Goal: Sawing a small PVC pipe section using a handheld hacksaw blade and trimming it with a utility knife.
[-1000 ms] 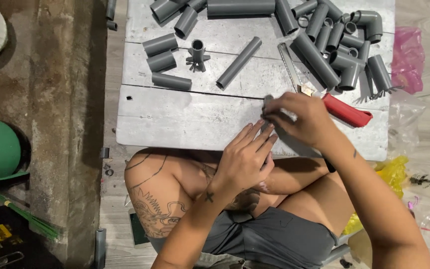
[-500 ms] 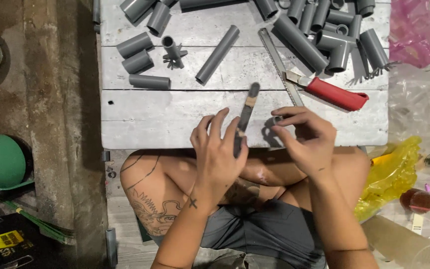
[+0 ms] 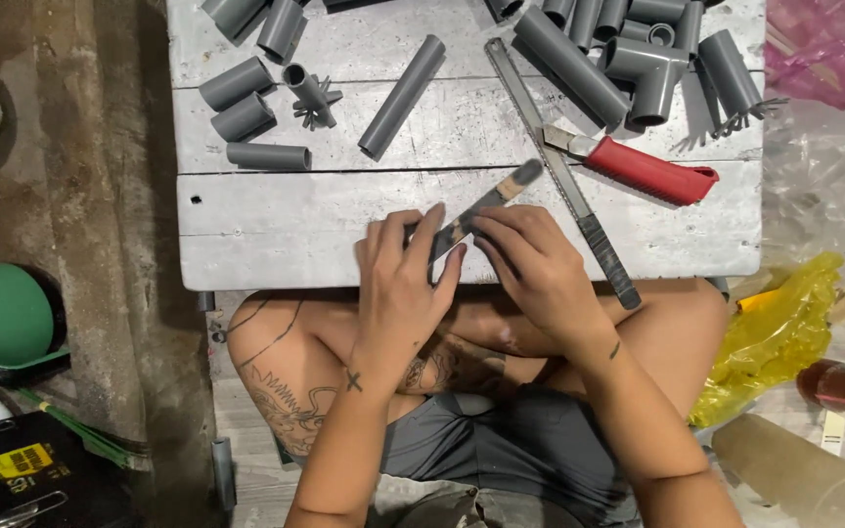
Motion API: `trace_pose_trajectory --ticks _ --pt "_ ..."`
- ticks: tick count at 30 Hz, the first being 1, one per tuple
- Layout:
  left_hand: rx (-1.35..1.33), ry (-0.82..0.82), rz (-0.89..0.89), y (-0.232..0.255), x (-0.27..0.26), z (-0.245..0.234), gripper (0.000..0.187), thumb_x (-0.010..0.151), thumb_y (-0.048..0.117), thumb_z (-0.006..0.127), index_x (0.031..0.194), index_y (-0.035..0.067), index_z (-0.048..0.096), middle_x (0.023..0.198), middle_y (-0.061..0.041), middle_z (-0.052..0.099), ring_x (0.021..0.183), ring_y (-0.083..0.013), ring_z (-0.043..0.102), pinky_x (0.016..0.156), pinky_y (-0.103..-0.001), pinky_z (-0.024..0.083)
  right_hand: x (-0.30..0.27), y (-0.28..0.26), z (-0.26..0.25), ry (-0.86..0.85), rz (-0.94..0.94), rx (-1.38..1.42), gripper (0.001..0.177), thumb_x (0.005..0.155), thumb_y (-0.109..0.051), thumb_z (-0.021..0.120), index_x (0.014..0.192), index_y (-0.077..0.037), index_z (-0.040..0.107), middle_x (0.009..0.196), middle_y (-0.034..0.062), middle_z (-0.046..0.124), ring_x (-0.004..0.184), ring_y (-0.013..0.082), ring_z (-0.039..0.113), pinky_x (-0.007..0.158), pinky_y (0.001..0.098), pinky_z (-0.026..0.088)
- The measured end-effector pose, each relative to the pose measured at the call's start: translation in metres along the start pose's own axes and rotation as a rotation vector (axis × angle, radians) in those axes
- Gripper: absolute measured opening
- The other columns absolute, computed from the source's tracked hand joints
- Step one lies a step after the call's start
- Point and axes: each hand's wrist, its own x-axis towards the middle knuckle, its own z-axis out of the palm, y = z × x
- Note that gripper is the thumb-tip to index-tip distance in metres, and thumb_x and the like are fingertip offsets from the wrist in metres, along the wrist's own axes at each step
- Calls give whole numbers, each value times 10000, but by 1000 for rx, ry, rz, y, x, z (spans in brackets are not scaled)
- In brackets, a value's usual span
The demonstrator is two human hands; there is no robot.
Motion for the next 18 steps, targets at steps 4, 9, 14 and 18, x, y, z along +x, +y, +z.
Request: trace_pose_trajectory --ticks 4,9,14,18 --pt "15 11 30 -18 -14 6 219 891 157 769 1088 61 765 942 -76 617 834 -260 592 706 -391 434 4 6 4 -59 -52 -41 130 958 51 709 1066 13 770 1025 183 725 935 363 717 814 424 593" --pt "-26 60 52 -24 -14 7 194 932 212 748 1066 78 789 895 -45 619 748 -198 561 691 -358 418 -1 18 14 -34 -62 -79 92 956 -20 764 1036 -51 798 1007 129 729 915 319 701 801 392 589" --pt "-26 105 96 -30 -16 12 200 915 191 759 1071 69 783 900 -47 601 737 -207 558 685 -354 397 -2 19 18 -39 -56 -114 107 920 -18 810 1021 -52 811 985 125 729 879 316 691 767 397 583" --pt "-40 128 109 -36 -17 18 195 919 191 756 1066 65 781 908 -49 585 760 -213 572 705 -356 398 9 24 16 -47 -68 -163 130 907 9 835 1028 -36 814 986 108 732 835 293 666 750 383 565"
